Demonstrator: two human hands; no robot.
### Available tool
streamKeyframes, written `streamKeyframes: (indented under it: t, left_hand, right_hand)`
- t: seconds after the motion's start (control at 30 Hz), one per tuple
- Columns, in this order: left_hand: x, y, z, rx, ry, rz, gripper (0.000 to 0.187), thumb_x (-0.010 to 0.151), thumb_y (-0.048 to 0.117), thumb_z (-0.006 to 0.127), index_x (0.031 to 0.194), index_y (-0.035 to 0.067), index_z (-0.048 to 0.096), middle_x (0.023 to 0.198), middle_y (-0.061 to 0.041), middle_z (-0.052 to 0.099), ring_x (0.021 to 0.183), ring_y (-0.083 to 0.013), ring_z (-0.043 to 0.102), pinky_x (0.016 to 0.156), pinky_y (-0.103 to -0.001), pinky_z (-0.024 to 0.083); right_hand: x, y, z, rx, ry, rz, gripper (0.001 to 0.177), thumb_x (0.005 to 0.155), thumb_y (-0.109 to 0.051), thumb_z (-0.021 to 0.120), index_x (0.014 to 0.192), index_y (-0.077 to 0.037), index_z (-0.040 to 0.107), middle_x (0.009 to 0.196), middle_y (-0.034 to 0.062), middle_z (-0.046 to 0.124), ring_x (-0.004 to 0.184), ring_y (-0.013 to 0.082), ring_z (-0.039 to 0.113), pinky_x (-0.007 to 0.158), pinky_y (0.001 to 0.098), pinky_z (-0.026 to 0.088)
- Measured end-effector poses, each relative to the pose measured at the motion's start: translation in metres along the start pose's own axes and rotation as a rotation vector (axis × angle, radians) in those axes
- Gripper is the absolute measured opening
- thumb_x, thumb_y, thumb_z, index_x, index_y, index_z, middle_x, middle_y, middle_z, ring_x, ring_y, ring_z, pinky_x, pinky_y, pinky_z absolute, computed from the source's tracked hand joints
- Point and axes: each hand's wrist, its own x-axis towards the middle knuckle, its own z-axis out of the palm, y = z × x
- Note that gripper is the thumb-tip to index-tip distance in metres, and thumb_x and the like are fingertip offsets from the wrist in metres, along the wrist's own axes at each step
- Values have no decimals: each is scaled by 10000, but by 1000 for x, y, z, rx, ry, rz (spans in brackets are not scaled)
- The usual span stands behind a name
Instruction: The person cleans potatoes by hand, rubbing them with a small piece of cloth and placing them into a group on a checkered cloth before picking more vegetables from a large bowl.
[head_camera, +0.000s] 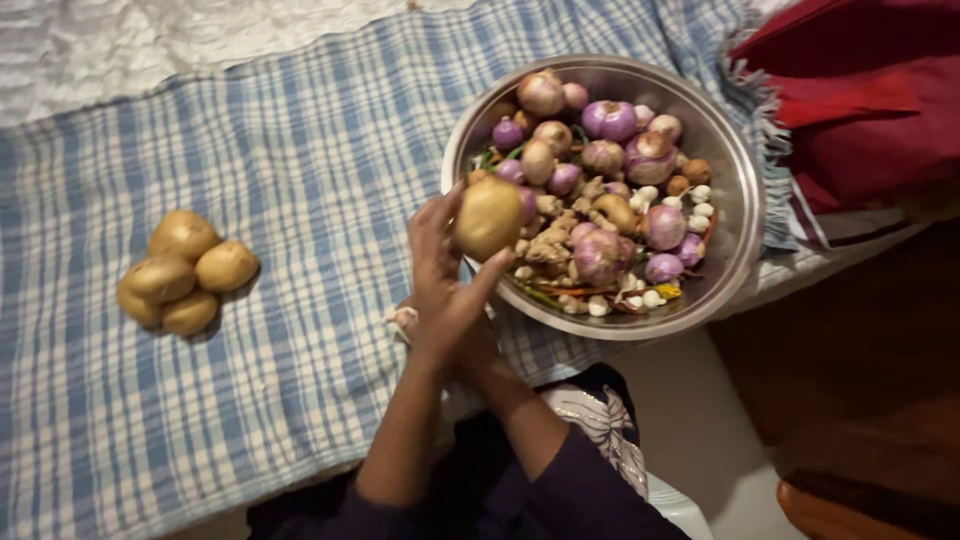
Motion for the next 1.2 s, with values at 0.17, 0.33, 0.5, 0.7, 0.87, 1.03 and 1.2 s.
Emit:
streamKeyframes:
  t: [0.17, 0.33, 0.5, 0.7, 0.87, 1.03, 1.2]
  left_hand:
    - [-72, 14, -82, -393, 283, -470, 813, 818, -49, 722, 1537, 33, 351, 1556, -85, 421, 1354, -275, 554, 1096, -379, 509]
    - [-133, -1, -129, -489, 336, -451, 795, 835, -72, 757, 1546, -30, 403, 1454, -184, 510, 1340, -293, 548, 1126, -408, 498]
    - [-154, -11, -139, -461, 289, -392, 850, 748, -101, 812, 1498, -33, 420, 1469, -154, 498, 1339, -302, 550, 1093, -463, 539]
    - [-148, -2, -134, -391, 312, -271, 850, 765, -129, 821, 1506, -4, 424, 1467, -153, 493, 1368, -298, 548, 1122, -474, 554]
    - [-137, 10, -135, -395, 346, -294, 867, 790, -139, 800, 1538, 44, 401, 1358, -190, 587, 1277, -294, 615, 1062, -425, 572]
    - [-132, -4, -133, -521, 290, -341, 834, 786, -132, 803, 1512, 23, 422, 1397, -213, 583, 1305, -318, 612, 1091, -414, 570]
    - [-141, -12, -138, -307, 151, -177, 783, 783, -138, 831, 1478, 8, 501, 1549, -153, 444, 1390, -312, 556, 1130, -441, 569]
  right_hand:
    - [3, -2, 6, -327, -95, 109, 334, 866, -375, 698, 1098, -135, 725, 1047, 154, 745, 970, 349, 715, 808, 443, 568]
    - [-2, -9, 13, -225, 178, -182, 279, 1011, -293, 613, 1182, -78, 660, 1133, 173, 728, 986, 382, 713, 817, 443, 570]
    - [-7, -18, 18, -13, 281, -11, 362, 1004, -339, 586, 1191, -30, 600, 1107, 159, 672, 866, 325, 724, 731, 416, 597]
    - [-23, -16, 29, 279, 330, -193, 352, 1085, -338, 524, 1290, -55, 565, 1264, 154, 513, 1162, 256, 571, 1008, 401, 514]
    - [-32, -21, 51, 151, 259, -513, 366, 1030, -312, 515, 1325, -96, 520, 1272, 159, 506, 1174, 260, 538, 1052, 397, 470]
    - [-34, -18, 58, 28, 329, -474, 228, 1083, -229, 566, 1268, -99, 542, 1237, 155, 503, 1137, 251, 504, 1018, 391, 473]
    - [-25, -4, 52, 363, 245, -285, 218, 1086, -207, 502, 1244, -73, 570, 1227, 134, 514, 1130, 206, 524, 1013, 363, 461]
